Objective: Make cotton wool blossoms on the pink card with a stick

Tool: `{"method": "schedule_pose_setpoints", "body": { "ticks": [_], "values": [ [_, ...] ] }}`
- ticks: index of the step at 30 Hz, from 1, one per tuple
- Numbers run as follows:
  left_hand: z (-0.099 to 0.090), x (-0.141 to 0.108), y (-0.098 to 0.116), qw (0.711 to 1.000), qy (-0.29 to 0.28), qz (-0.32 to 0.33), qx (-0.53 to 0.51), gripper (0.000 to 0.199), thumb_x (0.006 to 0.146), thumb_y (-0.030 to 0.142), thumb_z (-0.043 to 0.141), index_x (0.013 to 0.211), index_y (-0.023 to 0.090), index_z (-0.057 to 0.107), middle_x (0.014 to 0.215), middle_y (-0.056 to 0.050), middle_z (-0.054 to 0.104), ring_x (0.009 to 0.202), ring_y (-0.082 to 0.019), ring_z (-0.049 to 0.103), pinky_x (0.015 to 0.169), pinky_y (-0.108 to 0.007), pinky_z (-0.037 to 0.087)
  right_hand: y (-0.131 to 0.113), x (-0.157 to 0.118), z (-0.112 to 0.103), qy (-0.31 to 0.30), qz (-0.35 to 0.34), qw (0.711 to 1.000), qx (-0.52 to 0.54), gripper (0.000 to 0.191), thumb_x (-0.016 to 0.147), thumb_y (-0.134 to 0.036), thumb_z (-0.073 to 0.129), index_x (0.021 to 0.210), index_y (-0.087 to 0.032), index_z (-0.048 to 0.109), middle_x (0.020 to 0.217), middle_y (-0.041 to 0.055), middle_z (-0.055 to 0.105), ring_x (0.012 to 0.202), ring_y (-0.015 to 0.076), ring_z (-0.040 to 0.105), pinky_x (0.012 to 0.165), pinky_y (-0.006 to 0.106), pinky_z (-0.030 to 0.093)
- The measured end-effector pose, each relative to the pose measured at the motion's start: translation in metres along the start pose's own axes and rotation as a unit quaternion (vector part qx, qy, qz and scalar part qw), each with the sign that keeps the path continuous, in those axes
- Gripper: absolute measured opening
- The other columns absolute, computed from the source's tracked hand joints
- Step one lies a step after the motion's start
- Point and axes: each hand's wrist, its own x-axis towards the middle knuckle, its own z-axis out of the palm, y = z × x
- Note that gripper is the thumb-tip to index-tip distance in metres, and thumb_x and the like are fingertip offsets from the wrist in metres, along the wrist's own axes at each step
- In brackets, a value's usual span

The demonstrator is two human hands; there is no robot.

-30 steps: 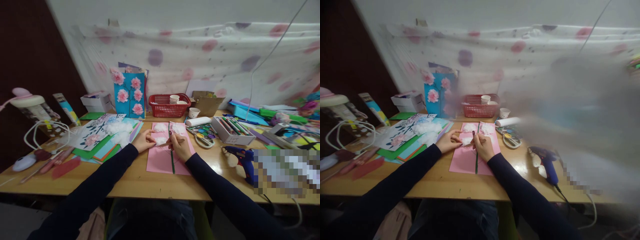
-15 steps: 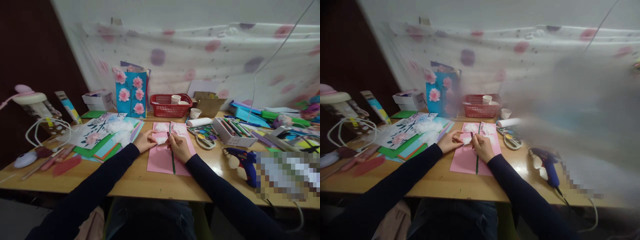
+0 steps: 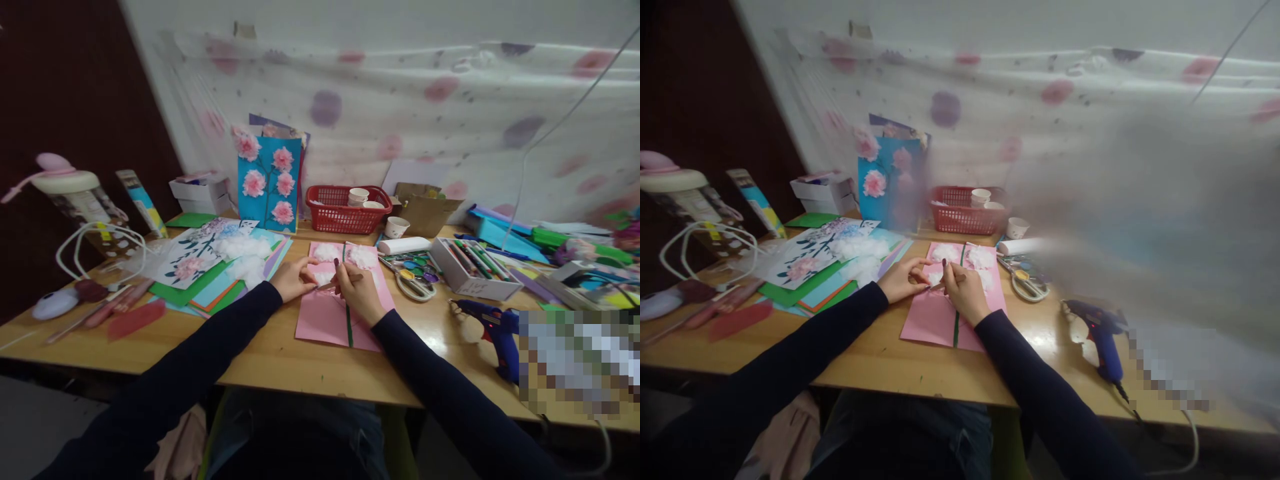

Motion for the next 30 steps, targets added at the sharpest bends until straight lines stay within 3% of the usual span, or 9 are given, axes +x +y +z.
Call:
{"method": "schedule_pose_setpoints", "body": {
  "ticks": [9,16,18,21,26,30],
  "values": [
    [-0.003,0.000,0.001,1.000,-0.003,0.000,0.021,0.049,0.065,0.015,0.063,0.112,0.015,0.053,0.078,-0.003,0.072,0.068,-0.015,0.066,0.069,-0.026,0.050,-0.001,-0.001,0.000,0.008,0.024,0.999,0.025,0.048,0.090,-0.049,0.035,0.058,-0.018,0.053,0.044,0.0006,0.055,0.039,0.0101,0.050,0.042,0.020,0.035],
    [-0.004,0.003,0.002,1.000,0.022,0.008,-0.001,0.045,0.064,0.014,0.062,0.109,0.014,0.055,0.080,-0.004,0.072,0.068,-0.014,0.066,0.069,-0.026,0.051,0.004,-0.001,-0.007,0.111,0.079,0.976,0.172,0.049,0.085,-0.053,0.042,0.054,-0.017,0.053,0.038,-0.0013,0.049,0.032,0.0085,0.043,0.035,0.020,0.033],
    [-0.019,0.006,0.005,0.997,0.075,0.013,0.002,0.036,0.066,0.015,0.059,0.102,0.014,0.058,0.082,-0.005,0.072,0.070,-0.014,0.066,0.068,-0.025,0.050,0.007,0.000,-0.008,0.134,0.086,0.966,0.205,0.048,0.085,-0.051,0.043,0.053,-0.017,0.053,0.036,-0.0019,0.048,0.031,0.0083,0.041,0.034,0.020,0.031],
    [-0.062,0.005,0.003,0.980,0.187,-0.013,0.064,0.025,0.072,0.022,0.054,0.094,0.015,0.064,0.073,-0.004,0.070,0.070,-0.015,0.066,0.064,-0.023,0.048,0.009,0.001,-0.009,0.170,0.094,0.950,0.243,0.045,0.085,-0.045,0.044,0.052,-0.017,0.052,0.034,-0.0028,0.046,0.029,0.0080,0.040,0.032,0.020,0.030],
    [-0.139,-0.012,-0.029,0.922,0.328,-0.111,0.172,0.033,0.076,0.037,0.049,0.094,0.015,0.067,0.043,0.003,0.053,0.043,-0.014,0.053,0.050,-0.022,0.041,0.006,0.003,-0.013,0.205,0.115,0.931,0.278,0.040,0.082,-0.039,0.045,0.049,-0.017,0.051,0.032,-0.0033,0.044,0.028,0.0077,0.038,0.030,0.019,0.029],
    [-0.163,-0.026,-0.054,0.900,0.342,-0.149,0.226,0.027,0.068,0.034,0.058,0.084,0.016,0.070,0.062,-0.002,0.064,0.064,-0.018,0.060,0.061,-0.024,0.043,0.006,0.004,-0.016,0.211,0.121,0.931,0.272,0.039,0.081,-0.037,0.045,0.049,-0.017,0.052,0.032,-0.0028,0.045,0.028,0.0077,0.039,0.030,0.019,0.029]
  ]
}}
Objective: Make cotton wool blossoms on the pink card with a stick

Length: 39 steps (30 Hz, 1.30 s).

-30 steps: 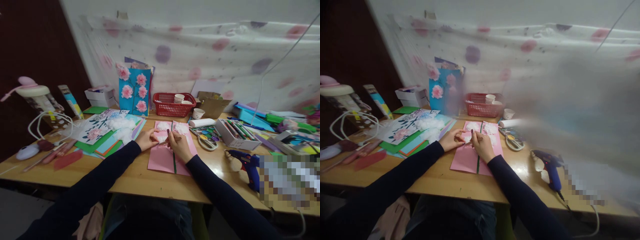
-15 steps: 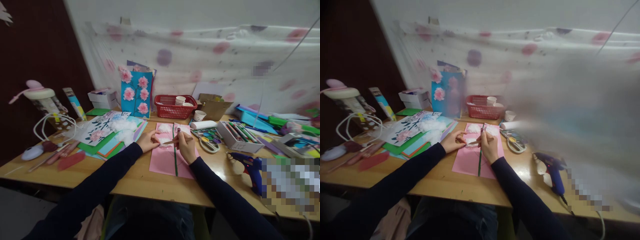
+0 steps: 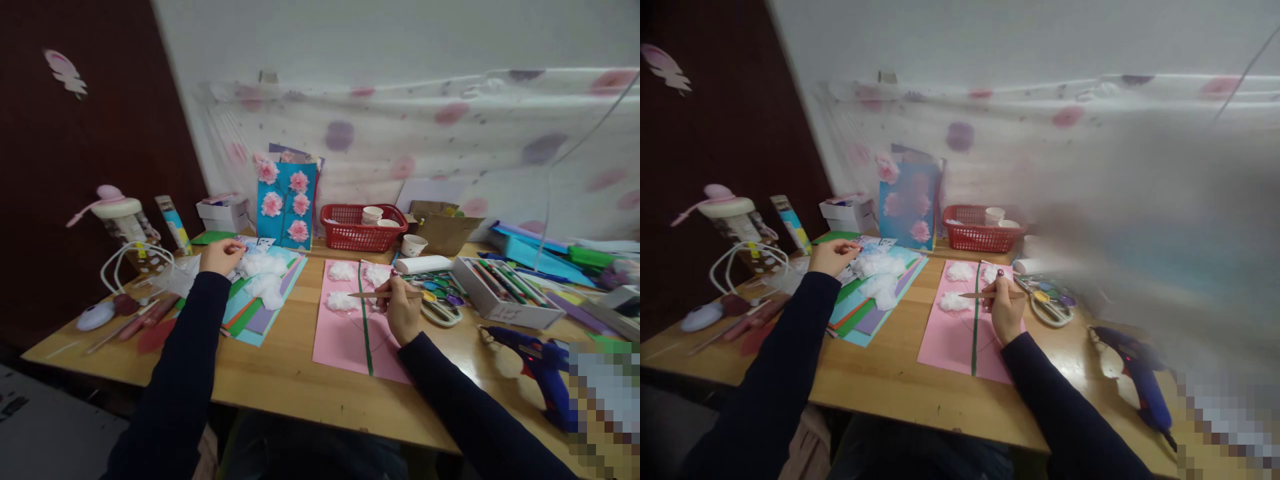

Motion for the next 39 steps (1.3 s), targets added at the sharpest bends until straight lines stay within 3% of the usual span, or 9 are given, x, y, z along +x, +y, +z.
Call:
{"method": "schedule_pose_setpoints", "body": {
  "ticks": [4,9,16,24,27,29,31,34,39],
  "values": [
    [0.000,-0.001,-0.006,0.995,-0.049,0.033,0.077,0.022,0.065,0.026,0.060,0.083,0.019,0.071,0.090,-0.006,0.066,0.084,-0.022,0.059,0.075,-0.029,0.044,0.002,0.001,-0.002,-0.004,0.001,1.000,-0.004,0.038,0.081,-0.037,0.046,0.049,-0.016,0.052,0.033,-0.0021,0.046,0.029,0.0078,0.039,0.030,0.020,0.030],
    [0.008,-0.003,-0.003,0.985,-0.098,0.027,0.141,0.025,0.071,0.024,0.056,0.092,0.023,0.070,0.108,-0.008,0.061,0.107,-0.030,0.050,0.094,-0.040,0.037,0.002,0.003,-0.003,-0.010,-0.009,1.000,-0.017,0.040,0.081,-0.040,0.047,0.049,-0.016,0.052,0.033,-0.0020,0.045,0.028,0.0076,0.037,0.030,0.020,0.028],
    [0.020,-0.008,-0.001,0.976,-0.145,0.005,0.163,0.029,0.077,0.028,0.053,0.102,0.027,0.066,0.127,-0.010,0.050,0.119,-0.037,0.038,0.095,-0.052,0.030,0.004,0.004,-0.003,-0.030,-0.002,0.999,-0.027,0.041,0.081,-0.041,0.046,0.049,-0.016,0.052,0.033,-0.0017,0.046,0.028,0.0080,0.037,0.031,0.020,0.028],
    [0.025,-0.007,-0.004,0.983,-0.122,0.027,0.134,0.011,0.075,0.022,0.054,0.078,0.022,0.065,0.121,-0.008,0.056,0.118,-0.035,0.041,0.095,-0.054,0.031,0.008,0.003,-0.005,-0.037,0.000,0.998,-0.047,0.041,0.082,-0.042,0.046,0.050,-0.017,0.053,0.034,-0.0013,0.046,0.030,0.0091,0.039,0.033,0.021,0.030],
    [0.022,-0.001,-0.006,0.995,-0.076,0.035,0.058,0.007,0.073,0.021,0.056,0.072,0.019,0.063,0.116,-0.009,0.060,0.116,-0.032,0.045,0.098,-0.050,0.032,0.006,0.003,-0.005,-0.034,0.001,0.999,-0.041,0.041,0.082,-0.041,0.046,0.050,-0.017,0.052,0.034,-0.0016,0.045,0.030,0.0090,0.038,0.032,0.021,0.029],
    [0.021,0.001,0.000,0.996,-0.065,0.032,-0.049,0.007,0.072,0.023,0.057,0.072,0.017,0.060,0.107,-0.010,0.064,0.109,-0.027,0.053,0.096,-0.044,0.037,0.005,0.004,-0.005,-0.027,-0.002,0.999,-0.033,0.041,0.082,-0.041,0.045,0.049,-0.017,0.052,0.033,-0.0019,0.044,0.030,0.0091,0.037,0.032,0.021,0.029],
    [0.024,0.000,0.015,0.978,-0.086,0.011,-0.189,0.014,0.070,0.030,0.060,0.074,0.016,0.057,0.092,-0.009,0.068,0.093,-0.023,0.061,0.087,-0.038,0.045,0.004,0.004,-0.004,-0.016,-0.006,1.000,-0.022,0.040,0.082,-0.041,0.045,0.051,-0.018,0.052,0.034,-0.0024,0.044,0.030,0.0094,0.038,0.032,0.022,0.029],
    [0.036,-0.015,0.050,0.911,-0.163,-0.030,-0.378,0.034,0.064,0.040,0.068,0.082,0.015,0.054,0.071,-0.003,0.067,0.068,-0.017,0.064,0.069,-0.031,0.050,0.003,0.006,-0.003,0.000,-0.006,1.000,0.001,0.036,0.082,-0.039,0.045,0.053,-0.018,0.052,0.036,-0.0026,0.046,0.032,0.0101,0.041,0.033,0.022,0.032],
    [0.066,-0.061,0.107,0.811,-0.313,-0.044,-0.493,0.047,0.056,0.032,0.078,0.091,0.013,0.054,0.076,-0.005,0.069,0.071,-0.014,0.066,0.073,-0.027,0.049,0.002,0.007,-0.002,-0.005,0.013,1.000,0.021,0.035,0.081,-0.036,0.044,0.052,-0.018,0.052,0.033,-0.0029,0.045,0.031,0.0101,0.041,0.033,0.021,0.033]
  ]
}}
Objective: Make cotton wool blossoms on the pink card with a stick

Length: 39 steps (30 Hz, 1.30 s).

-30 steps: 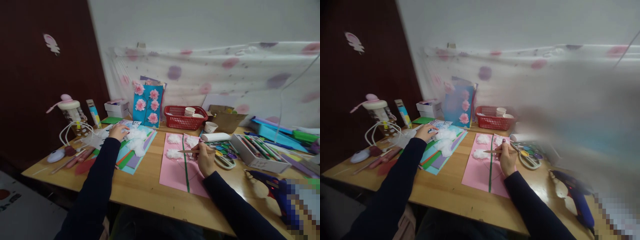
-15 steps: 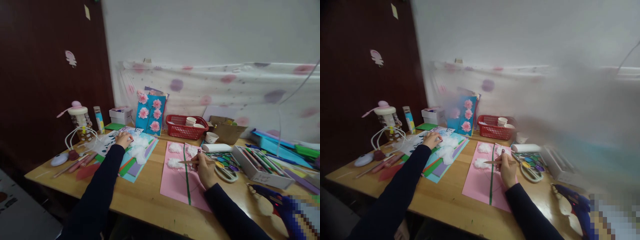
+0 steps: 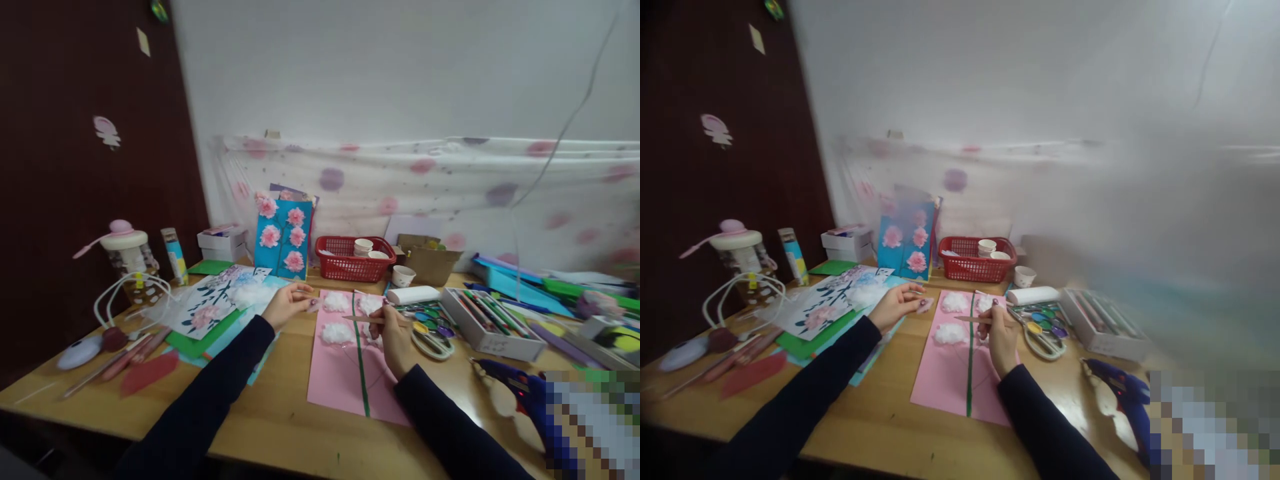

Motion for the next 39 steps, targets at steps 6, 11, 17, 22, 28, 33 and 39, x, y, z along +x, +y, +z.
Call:
{"method": "schedule_pose_setpoints", "body": {
  "ticks": [6,11,17,22,28,33,39],
  "values": [
    [0.032,-0.011,-0.023,0.995,-0.080,-0.049,0.017,0.047,0.057,0.025,0.079,0.095,0.012,0.055,0.076,-0.005,0.070,0.069,-0.014,0.066,0.070,-0.026,0.048,0.007,-0.002,0.000,-0.058,0.052,0.997,0.025,0.037,0.079,-0.036,0.045,0.047,-0.017,0.051,0.030,-0.0029,0.043,0.027,0.0086,0.037,0.030,0.020,0.026],
    [0.034,-0.013,-0.034,0.994,-0.090,-0.050,0.036,0.046,0.058,0.023,0.078,0.097,0.013,0.055,0.077,-0.005,0.069,0.067,-0.013,0.065,0.066,-0.025,0.047,0.012,-0.004,0.000,-0.093,0.058,0.994,0.019,0.039,0.079,-0.040,0.046,0.048,-0.017,0.051,0.029,-0.0034,0.041,0.026,0.0083,0.035,0.030,0.019,0.023],
    [0.039,-0.014,-0.037,0.996,-0.062,-0.055,0.035,0.042,0.057,0.021,0.077,0.093,0.012,0.057,0.072,-0.002,0.065,0.064,-0.012,0.062,0.062,-0.023,0.046,0.008,-0.007,0.002,-0.120,0.079,0.990,0.007,0.038,0.078,-0.039,0.046,0.048,-0.017,0.050,0.028,-0.0038,0.041,0.025,0.0073,0.033,0.030,0.018,0.023],
    [0.038,-0.015,-0.038,0.996,-0.057,-0.074,0.016,0.039,0.057,0.021,0.076,0.090,0.013,0.058,0.072,-0.001,0.066,0.061,-0.011,0.062,0.059,-0.022,0.047,0.004,-0.009,0.006,-0.118,0.084,0.989,0.009,0.039,0.078,-0.042,0.046,0.048,-0.017,0.050,0.029,-0.0034,0.041,0.025,0.0073,0.035,0.030,0.018,0.024],
    [0.037,-0.016,-0.042,0.994,-0.071,-0.080,0.026,0.039,0.061,0.026,0.076,0.092,0.013,0.057,0.074,-0.004,0.068,0.068,-0.017,0.068,0.058,-0.022,0.047,0.003,-0.008,0.004,-0.094,0.064,0.993,0.021,0.039,0.079,-0.041,0.045,0.050,-0.016,0.051,0.029,-0.0043,0.040,0.027,0.0071,0.035,0.032,0.018,0.025],
    [0.039,-0.018,-0.039,0.994,-0.069,-0.083,-0.002,0.044,0.062,0.035,0.076,0.094,0.011,0.056,0.077,-0.008,0.070,0.071,-0.021,0.070,0.067,-0.027,0.050,0.009,-0.006,0.003,-0.068,0.060,0.996,0.016,0.041,0.080,-0.042,0.043,0.049,-0.017,0.050,0.029,-0.0035,0.041,0.026,0.0072,0.035,0.031,0.019,0.024],
    [0.039,-0.020,-0.033,0.993,-0.082,-0.080,-0.004,0.054,0.056,0.034,0.080,0.097,0.010,0.055,0.076,-0.006,0.068,0.069,-0.019,0.068,0.068,-0.029,0.050,0.013,-0.003,0.002,-0.060,0.061,0.996,0.029,0.040,0.080,-0.042,0.044,0.050,-0.017,0.051,0.029,-0.0041,0.041,0.025,0.0069,0.033,0.030,0.018,0.023]
  ]
}}
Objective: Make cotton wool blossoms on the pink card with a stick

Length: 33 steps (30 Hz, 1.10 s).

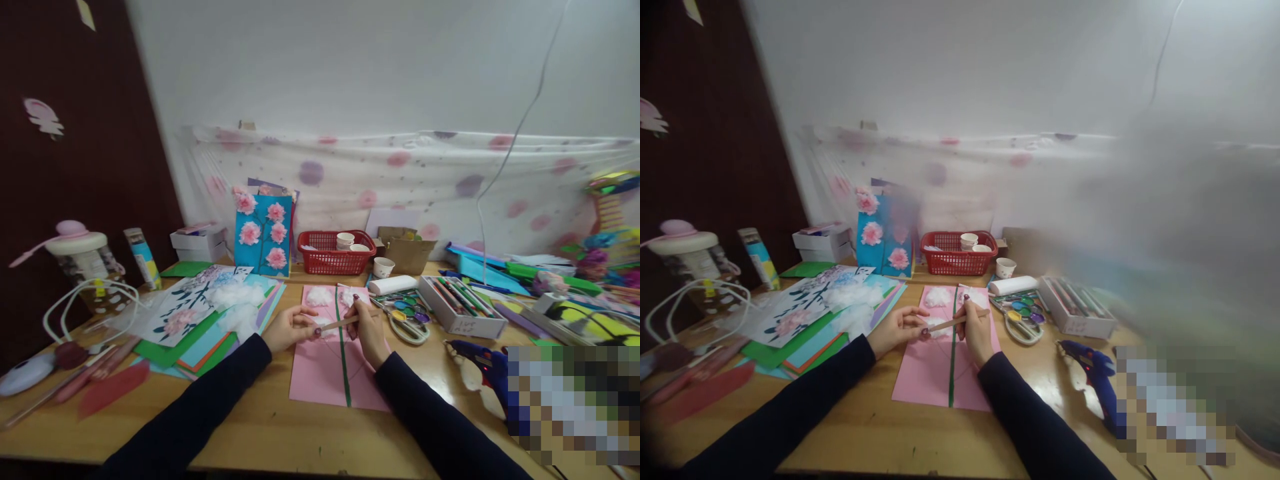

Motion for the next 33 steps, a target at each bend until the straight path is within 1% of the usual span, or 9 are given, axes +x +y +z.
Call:
{"method": "schedule_pose_setpoints", "body": {
  "ticks": [2,4,7,12,17,23,27,30,33],
  "values": [
    [-0.001,0.000,0.001,1.000,0.016,0.007,0.001,0.055,0.052,0.030,0.082,0.096,0.011,0.055,0.077,-0.006,0.068,0.070,-0.019,0.068,0.070,-0.030,0.050,-0.003,0.001,-0.001,0.015,0.011,1.000,0.018,0.039,0.079,-0.039,0.044,0.048,-0.017,0.050,0.028,-0.0042,0.040,0.024,0.0070,0.032,0.029,0.018,0.022],
    [-0.001,-0.001,0.001,0.999,0.031,0.011,-0.005,0.054,0.053,0.030,0.081,0.095,0.011,0.054,0.077,-0.006,0.068,0.071,-0.020,0.068,0.070,-0.031,0.051,-0.007,0.002,-0.001,0.053,0.027,0.998,0.035,0.037,0.078,-0.036,0.044,0.046,-0.018,0.047,0.027,-0.0045,0.038,0.023,0.0069,0.030,0.027,0.018,0.021],
    [-0.002,-0.001,0.001,1.000,0.013,0.010,-0.010,0.055,0.055,0.033,0.080,0.098,0.011,0.053,0.074,-0.006,0.068,0.071,-0.020,0.068,0.072,-0.033,0.051,-0.010,0.003,-0.002,0.090,0.041,0.994,0.035,0.036,0.076,-0.033,0.043,0.043,-0.019,0.045,0.025,-0.0049,0.036,0.022,0.0070,0.029,0.026,0.018,0.020],
    [-0.002,0.001,-0.003,1.000,-0.011,0.000,0.005,0.055,0.056,0.033,0.080,0.099,0.011,0.052,0.073,-0.003,0.067,0.071,-0.018,0.068,0.070,-0.029,0.049,-0.005,0.000,-0.002,0.024,0.019,1.000,-0.003,0.040,0.080,-0.040,0.042,0.048,-0.018,0.048,0.027,-0.0048,0.037,0.024,0.0072,0.032,0.028,0.018,0.023],
    [0.000,0.001,-0.006,0.999,-0.022,0.008,0.040,0.050,0.061,0.033,0.077,0.099,0.012,0.052,0.077,-0.005,0.069,0.073,-0.018,0.067,0.072,-0.028,0.049,-0.004,-0.005,0.002,-0.018,0.015,1.000,-0.012,0.038,0.080,-0.040,0.043,0.051,-0.018,0.049,0.029,-0.0051,0.039,0.026,0.0074,0.033,0.030,0.018,0.023],
    [0.004,-0.003,0.000,0.999,-0.048,0.019,0.013,0.047,0.065,0.034,0.073,0.100,0.012,0.051,0.081,-0.009,0.070,0.078,-0.021,0.068,0.077,-0.033,0.050,-0.002,-0.004,0.000,-0.015,0.015,1.000,-0.012,0.040,0.081,-0.043,0.043,0.051,-0.017,0.049,0.029,-0.0049,0.039,0.025,0.0071,0.033,0.030,0.018,0.022],
    [0.005,-0.005,0.004,0.999,-0.049,0.009,0.006,0.046,0.069,0.038,0.068,0.103,0.012,0.051,0.084,-0.011,0.071,0.079,-0.022,0.069,0.076,-0.031,0.049,0.000,-0.002,0.001,-0.013,0.014,1.000,-0.002,0.042,0.082,-0.044,0.044,0.051,-0.017,0.050,0.029,-0.0045,0.040,0.025,0.0070,0.033,0.029,0.018,0.022],
    [0.002,-0.004,0.002,0.998,-0.030,0.018,0.042,0.048,0.066,0.035,0.072,0.103,0.012,0.052,0.083,-0.011,0.071,0.079,-0.022,0.069,0.074,-0.030,0.049,-0.003,-0.002,0.002,-0.010,0.012,1.000,-0.001,0.041,0.081,-0.044,0.044,0.050,-0.017,0.051,0.029,-0.0042,0.041,0.025,0.0070,0.034,0.029,0.018,0.022],
    [-0.003,-0.002,0.002,0.997,0.012,0.033,0.073,0.046,0.065,0.033,0.072,0.101,0.013,0.052,0.082,-0.009,0.071,0.081,-0.021,0.068,0.077,-0.031,0.049,-0.007,-0.002,0.001,0.021,-0.002,1.000,0.000,0.042,0.081,-0.043,0.042,0.048,-0.018,0.049,0.029,-0.0046,0.039,0.025,0.0070,0.032,0.029,0.019,0.022]
  ]
}}
